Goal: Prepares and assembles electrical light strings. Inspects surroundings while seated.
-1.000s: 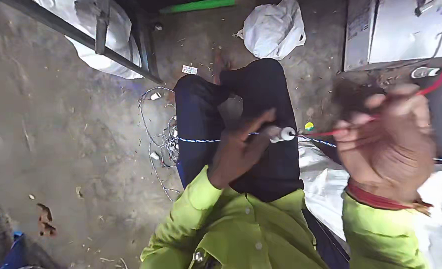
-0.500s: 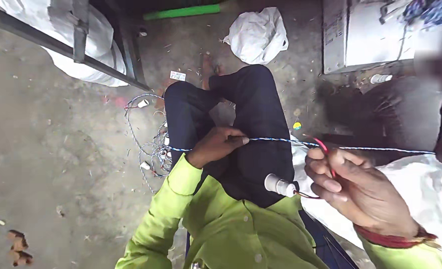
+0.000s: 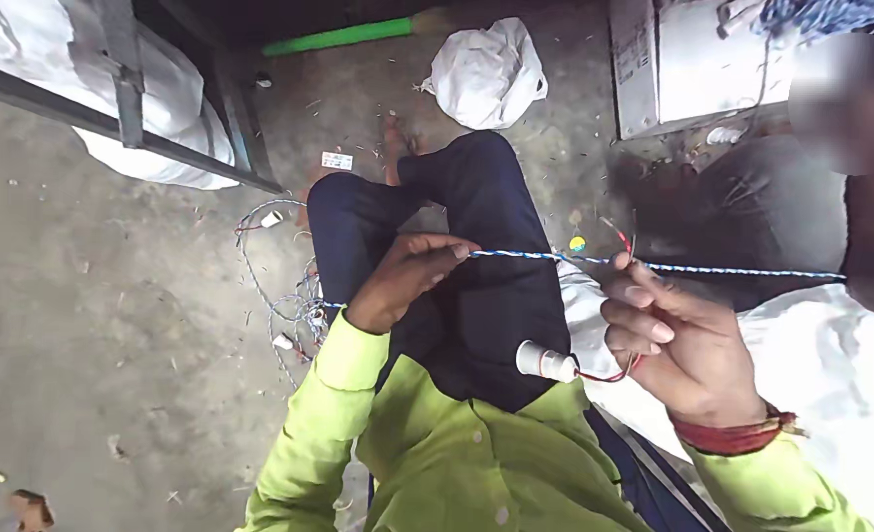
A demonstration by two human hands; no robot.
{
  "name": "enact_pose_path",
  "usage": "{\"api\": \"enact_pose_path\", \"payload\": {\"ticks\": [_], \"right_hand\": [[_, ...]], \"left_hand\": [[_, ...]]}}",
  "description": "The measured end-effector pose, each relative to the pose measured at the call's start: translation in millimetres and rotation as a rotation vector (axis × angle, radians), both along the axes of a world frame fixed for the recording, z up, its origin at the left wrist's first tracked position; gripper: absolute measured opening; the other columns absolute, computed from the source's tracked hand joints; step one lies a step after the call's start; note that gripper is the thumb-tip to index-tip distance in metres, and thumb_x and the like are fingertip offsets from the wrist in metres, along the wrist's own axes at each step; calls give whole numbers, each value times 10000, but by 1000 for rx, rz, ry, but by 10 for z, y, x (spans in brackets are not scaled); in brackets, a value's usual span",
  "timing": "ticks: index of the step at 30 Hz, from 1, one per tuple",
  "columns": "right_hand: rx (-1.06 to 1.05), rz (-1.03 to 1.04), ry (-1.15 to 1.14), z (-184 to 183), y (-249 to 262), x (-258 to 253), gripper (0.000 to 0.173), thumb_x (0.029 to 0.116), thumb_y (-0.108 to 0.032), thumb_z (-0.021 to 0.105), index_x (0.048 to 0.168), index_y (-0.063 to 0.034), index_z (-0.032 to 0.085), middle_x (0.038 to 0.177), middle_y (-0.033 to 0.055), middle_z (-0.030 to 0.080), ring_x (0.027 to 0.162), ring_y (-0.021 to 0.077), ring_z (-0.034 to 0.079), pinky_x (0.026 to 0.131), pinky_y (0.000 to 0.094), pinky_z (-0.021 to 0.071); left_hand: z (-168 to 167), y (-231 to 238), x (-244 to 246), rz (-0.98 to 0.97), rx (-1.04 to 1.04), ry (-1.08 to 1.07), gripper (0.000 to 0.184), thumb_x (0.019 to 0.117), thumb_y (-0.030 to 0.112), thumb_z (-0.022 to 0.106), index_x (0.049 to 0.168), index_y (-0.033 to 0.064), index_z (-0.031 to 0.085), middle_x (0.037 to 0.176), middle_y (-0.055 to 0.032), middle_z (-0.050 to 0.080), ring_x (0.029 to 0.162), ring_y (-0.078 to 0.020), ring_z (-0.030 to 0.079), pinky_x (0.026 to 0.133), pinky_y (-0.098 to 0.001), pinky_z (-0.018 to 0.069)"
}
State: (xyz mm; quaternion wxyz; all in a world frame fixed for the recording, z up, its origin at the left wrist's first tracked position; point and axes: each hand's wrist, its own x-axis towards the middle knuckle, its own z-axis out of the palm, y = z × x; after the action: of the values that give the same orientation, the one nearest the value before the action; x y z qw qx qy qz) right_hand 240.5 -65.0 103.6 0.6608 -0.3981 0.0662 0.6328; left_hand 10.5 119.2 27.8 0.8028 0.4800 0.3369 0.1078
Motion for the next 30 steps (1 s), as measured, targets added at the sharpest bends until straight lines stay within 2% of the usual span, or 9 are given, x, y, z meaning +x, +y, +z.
{"api": "enact_pose_path", "payload": {"ticks": [2,7,12,14,17,20,23,26,30], "right_hand": [[17,-105,28,7,8,97,268,1091,-221,378,1142,-90,606,679,-45,523,477,-7,504,447,118,464],[112,-162,20,-2,-24,338,321,1092,-294,344,1073,-107,605,637,-63,479,443,-6,471,408,123,429],[137,-94,75,-104,-83,301,227,1041,-271,528,1117,-86,636,645,-50,521,465,3,519,433,131,468],[134,-28,134,-150,-78,242,220,1016,-230,591,1147,-66,658,630,-48,529,467,2,523,442,132,472],[84,68,156,-229,5,131,290,1034,-239,564,1248,-70,662,577,-75,477,430,-20,479,414,122,445],[35,132,154,-346,148,4,349,1052,-253,529,1341,-84,628,558,-87,437,411,-35,433,396,110,407],[84,107,177,-497,266,-110,373,1056,-249,529,1394,-103,594,542,-85,424,405,-25,436,396,116,407],[114,77,74,-546,355,-192,290,1066,-275,522,1327,-191,617,554,-87,416,409,-18,425,398,121,396],[51,-11,-83,-515,394,-244,239,1074,-274,520,1240,-167,656,558,-80,427,408,-10,413,395,129,394]], "left_hand": [[56,40,-22,39,-9,-4,191,1030,182,594,1094,108,757,653,36,532,469,-10,377,421,-140,306],[82,252,-35,137,-19,-45,198,1030,153,581,1106,112,759,753,46,611,534,-4,462,469,-140,390],[138,243,-47,136,-40,-38,203,1043,175,567,1121,129,749,767,37,607,509,-1,449,448,-132,387],[135,237,-34,151,-60,-44,222,1050,177,549,1125,117,749,770,30,612,520,-7,465,456,-138,397],[114,228,-31,158,-118,-73,328,1050,205,434,1147,109,732,846,12,641,555,-16,498,475,-147,415],[113,219,-44,114,-142,-138,448,987,248,326,1153,122,724,866,17,634,580,-27,508,488,-157,409],[105,214,-70,101,-144,-208,443,978,245,351,1152,100,732,869,2,650,579,-35,515,489,-165,417],[105,193,-93,115,-139,-186,443,981,221,347,1153,85,731,859,1,642,575,-37,506,488,-168,412],[62,166,-86,135,-136,-128,419,968,183,364,1131,69,733,805,4,628,543,-31,488,471,-162,403]]}}
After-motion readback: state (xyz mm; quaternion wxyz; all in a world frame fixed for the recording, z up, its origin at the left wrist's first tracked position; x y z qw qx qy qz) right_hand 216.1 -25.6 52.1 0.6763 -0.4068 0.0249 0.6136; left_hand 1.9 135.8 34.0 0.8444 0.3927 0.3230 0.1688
